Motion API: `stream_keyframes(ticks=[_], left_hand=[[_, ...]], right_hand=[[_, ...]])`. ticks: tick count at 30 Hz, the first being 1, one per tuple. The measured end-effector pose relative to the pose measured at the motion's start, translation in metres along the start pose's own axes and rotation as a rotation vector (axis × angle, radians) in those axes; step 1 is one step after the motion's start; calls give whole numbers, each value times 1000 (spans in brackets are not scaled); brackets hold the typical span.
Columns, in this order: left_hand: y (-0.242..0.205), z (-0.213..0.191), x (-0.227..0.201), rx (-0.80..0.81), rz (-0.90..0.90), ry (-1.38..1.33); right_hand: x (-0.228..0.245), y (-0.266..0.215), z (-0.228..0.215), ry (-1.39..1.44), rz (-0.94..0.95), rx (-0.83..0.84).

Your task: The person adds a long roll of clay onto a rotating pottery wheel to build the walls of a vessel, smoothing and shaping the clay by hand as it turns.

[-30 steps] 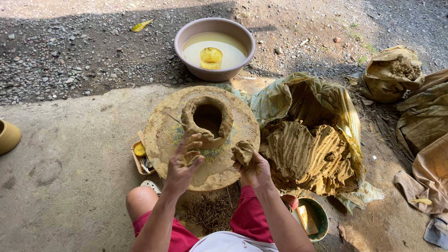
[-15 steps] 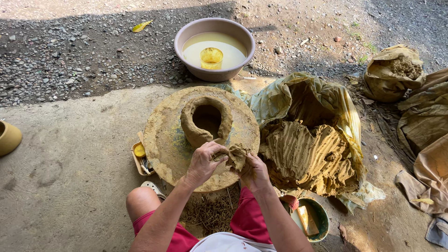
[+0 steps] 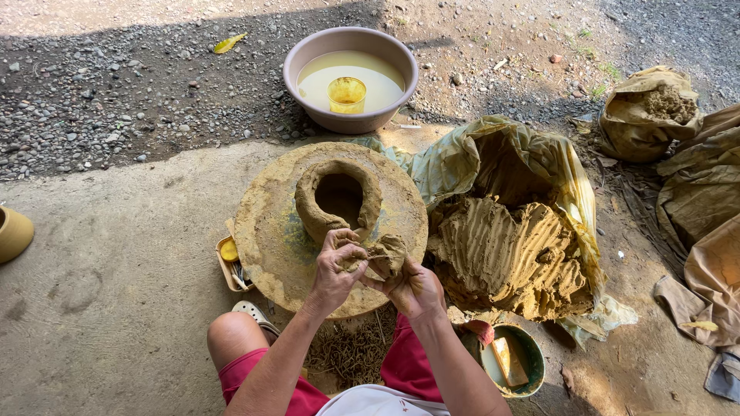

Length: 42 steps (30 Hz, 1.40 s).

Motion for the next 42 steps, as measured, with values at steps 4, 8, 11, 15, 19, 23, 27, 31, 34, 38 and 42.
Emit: stream_keyframes(ticks=[4,8,11,15,19,23,27,31,34,38,42], left_hand=[[-1,-8,26,-32,-179,-240],[-3,-21,32,-18,-279,-321],[-4,-28,25,11,-320,-454],[1,-33,19,142,-233,-578],[9,-32,23,81,-81,-274],[17,-28,12,59,59,-29],[23,-26,-1,150,-211,-178],[23,-24,-5,267,-376,-380],[22,-20,-4,352,-397,-464],[12,-5,-19,605,-345,-372],[-8,-1,-57,1209,-227,-322]], right_hand=[[8,4,-1,77,-15,148],[29,4,0,52,-97,168],[45,0,0,69,-160,133],[64,-4,-6,87,-218,279],[73,-9,-15,75,-246,317],[76,-14,-19,39,-289,132],[76,-20,-7,95,-288,217],[77,-28,1,-74,-318,-9],[78,-29,4,-91,-324,12],[79,-28,0,-74,-330,46],[82,-21,-18,-88,-321,-2]])
Point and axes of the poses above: each hand's wrist, its own y-axis towards the middle knuckle, its own z-axis out of the palm, x = y × z, the point moved 3 cm from there along y, towards the middle knuckle
